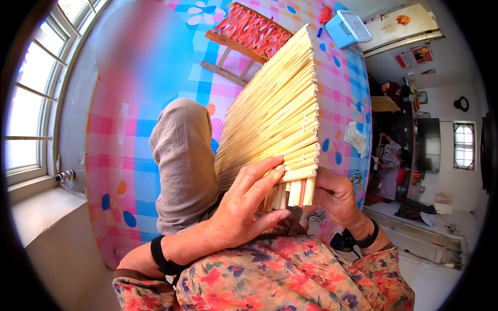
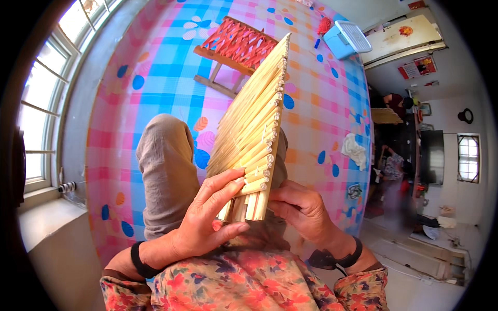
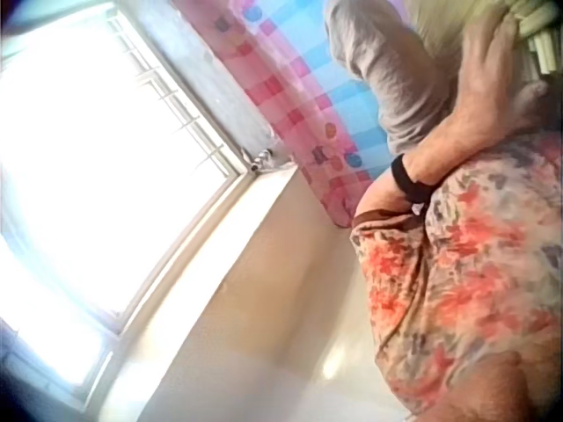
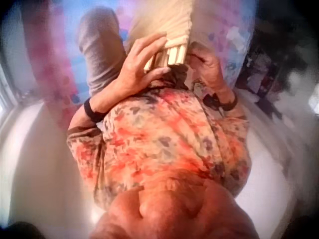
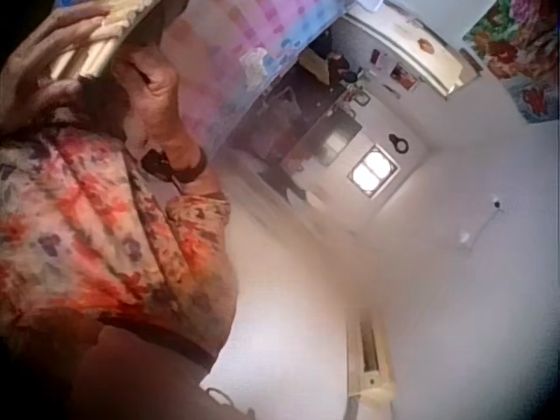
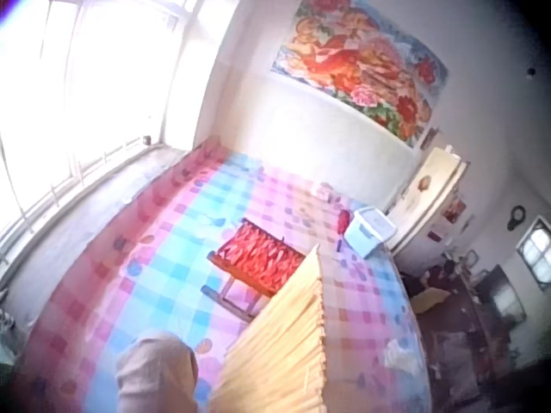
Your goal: The person weaves a bamboo mat by threading a cord through thin bamboo slats using a long needle. They move the needle through the slats one section at a time while holding the mat on their lap, occasionally turning the mat over to continue the threading process.
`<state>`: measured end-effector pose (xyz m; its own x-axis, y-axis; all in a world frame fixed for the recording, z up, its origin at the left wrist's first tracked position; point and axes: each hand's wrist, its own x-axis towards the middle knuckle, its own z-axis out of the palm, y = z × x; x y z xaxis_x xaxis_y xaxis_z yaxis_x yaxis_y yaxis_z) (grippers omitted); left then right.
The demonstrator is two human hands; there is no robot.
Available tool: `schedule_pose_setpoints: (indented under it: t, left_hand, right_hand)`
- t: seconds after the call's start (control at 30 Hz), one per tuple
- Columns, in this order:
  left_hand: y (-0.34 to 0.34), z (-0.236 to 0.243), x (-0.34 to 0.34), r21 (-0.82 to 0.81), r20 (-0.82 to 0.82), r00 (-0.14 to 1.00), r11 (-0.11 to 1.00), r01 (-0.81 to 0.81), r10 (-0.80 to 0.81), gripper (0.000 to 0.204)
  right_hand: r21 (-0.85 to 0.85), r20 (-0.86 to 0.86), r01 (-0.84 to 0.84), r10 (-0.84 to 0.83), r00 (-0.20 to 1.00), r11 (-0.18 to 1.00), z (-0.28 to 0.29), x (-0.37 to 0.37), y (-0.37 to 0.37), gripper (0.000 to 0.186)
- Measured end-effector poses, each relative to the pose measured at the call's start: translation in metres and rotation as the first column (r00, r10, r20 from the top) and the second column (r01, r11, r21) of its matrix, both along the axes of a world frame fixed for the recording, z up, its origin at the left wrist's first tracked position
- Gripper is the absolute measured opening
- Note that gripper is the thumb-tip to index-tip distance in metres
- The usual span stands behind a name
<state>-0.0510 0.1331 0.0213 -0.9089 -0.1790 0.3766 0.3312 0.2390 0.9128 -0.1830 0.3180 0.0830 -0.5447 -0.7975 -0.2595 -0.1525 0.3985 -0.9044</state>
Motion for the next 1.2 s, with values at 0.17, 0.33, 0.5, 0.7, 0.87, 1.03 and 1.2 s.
schedule_pose_setpoints:
  t: [0.17,0.33,0.5,0.7,0.87,1.03,1.2]
  left_hand:
    - [-0.006,-0.002,0.002,0.008,-0.008,1.000,1.000,0.020,-0.020,0.079]
    - [-0.009,-0.004,0.008,0.035,-0.014,1.000,0.999,0.001,0.000,0.079]
    - [-0.011,-0.007,0.014,0.206,0.000,0.999,0.978,0.034,-0.035,0.073]
    - [-0.011,-0.018,0.015,0.235,-0.016,0.994,0.966,0.109,-0.108,0.065]
    - [-0.009,-0.020,0.012,0.258,-0.059,0.986,0.952,0.165,-0.155,0.059]
    - [-0.006,-0.025,0.010,0.253,-0.012,0.990,0.957,0.139,-0.141,0.050]
    - [-0.009,-0.034,0.012,0.169,0.050,0.989,0.978,0.126,-0.136,0.046]
  right_hand:
    - [0.075,-0.004,0.011,-0.011,1.000,0.997,0.012,0.005,-0.009,0.015]
    - [0.082,0.000,-0.020,0.020,1.000,0.996,0.014,0.006,-0.018,0.017]
    - [0.033,0.048,-0.023,0.022,0.999,0.999,0.009,0.003,-0.021,0.019]
    - [-0.022,0.046,-0.063,0.064,0.997,0.998,0.004,-0.004,-0.007,0.024]
    - [0.017,0.134,-0.009,0.006,0.991,1.000,0.004,-0.006,0.015,0.025]
    - [-0.011,0.011,-0.004,0.004,1.000,1.000,0.005,-0.002,0.015,0.024]
    - [-0.003,-0.028,0.042,-0.042,0.999,0.999,0.005,0.001,0.020,0.023]
